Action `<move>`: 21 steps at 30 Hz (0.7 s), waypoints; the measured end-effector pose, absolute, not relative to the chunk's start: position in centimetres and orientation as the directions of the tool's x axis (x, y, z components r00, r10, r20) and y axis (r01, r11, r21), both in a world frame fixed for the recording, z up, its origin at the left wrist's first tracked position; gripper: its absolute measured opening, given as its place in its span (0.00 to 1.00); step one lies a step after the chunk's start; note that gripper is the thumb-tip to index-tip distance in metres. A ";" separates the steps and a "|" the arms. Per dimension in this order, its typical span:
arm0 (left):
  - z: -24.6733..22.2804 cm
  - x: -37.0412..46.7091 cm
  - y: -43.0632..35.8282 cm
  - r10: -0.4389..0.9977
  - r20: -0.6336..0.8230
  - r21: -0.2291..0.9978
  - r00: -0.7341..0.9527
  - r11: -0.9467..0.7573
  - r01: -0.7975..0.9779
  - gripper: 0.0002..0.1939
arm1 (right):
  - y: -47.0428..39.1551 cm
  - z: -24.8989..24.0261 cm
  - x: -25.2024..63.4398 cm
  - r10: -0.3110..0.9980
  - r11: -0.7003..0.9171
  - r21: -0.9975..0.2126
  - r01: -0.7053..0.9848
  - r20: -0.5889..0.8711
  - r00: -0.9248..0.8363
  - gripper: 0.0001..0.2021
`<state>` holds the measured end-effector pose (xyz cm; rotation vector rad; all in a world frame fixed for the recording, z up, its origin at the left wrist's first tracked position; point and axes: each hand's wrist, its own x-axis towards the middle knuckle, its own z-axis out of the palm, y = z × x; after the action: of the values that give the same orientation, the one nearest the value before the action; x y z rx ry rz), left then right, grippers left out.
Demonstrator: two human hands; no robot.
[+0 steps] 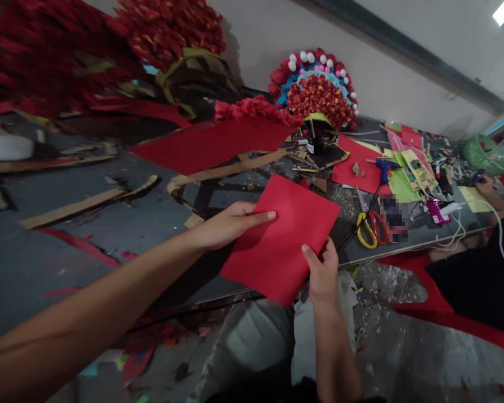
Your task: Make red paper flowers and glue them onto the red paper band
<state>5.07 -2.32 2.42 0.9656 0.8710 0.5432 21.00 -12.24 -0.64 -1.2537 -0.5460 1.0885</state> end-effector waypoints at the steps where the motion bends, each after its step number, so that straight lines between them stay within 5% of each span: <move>1: 2.6 5.0 -2.3 0.743 -0.391 0.877 0.544 0.480 -0.024 0.21 | -12.2 -0.8 21.2 0.866 -0.047 -0.933 -0.356 -0.215 0.451 0.16; 12: 3.0 4.5 -1.8 0.824 -0.399 0.908 0.402 0.417 0.048 0.21 | -12.0 -1.9 22.5 0.762 0.017 -0.938 -0.347 -0.213 0.611 0.20; 18: 2.8 4.5 -2.1 0.809 -0.383 0.917 0.446 0.390 0.081 0.27 | -12.2 0.6 23.1 0.760 0.150 -0.988 -0.046 0.086 0.645 0.15; 21: 2.6 5.0 -2.4 0.888 -0.234 0.972 0.397 0.226 0.069 0.28 | -12.6 2.7 23.1 0.776 0.246 -0.955 0.169 0.298 0.556 0.12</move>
<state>5.05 -2.38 2.56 1.2176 1.0194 0.7261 23.13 -12.58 2.72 -1.2859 -0.9314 0.5086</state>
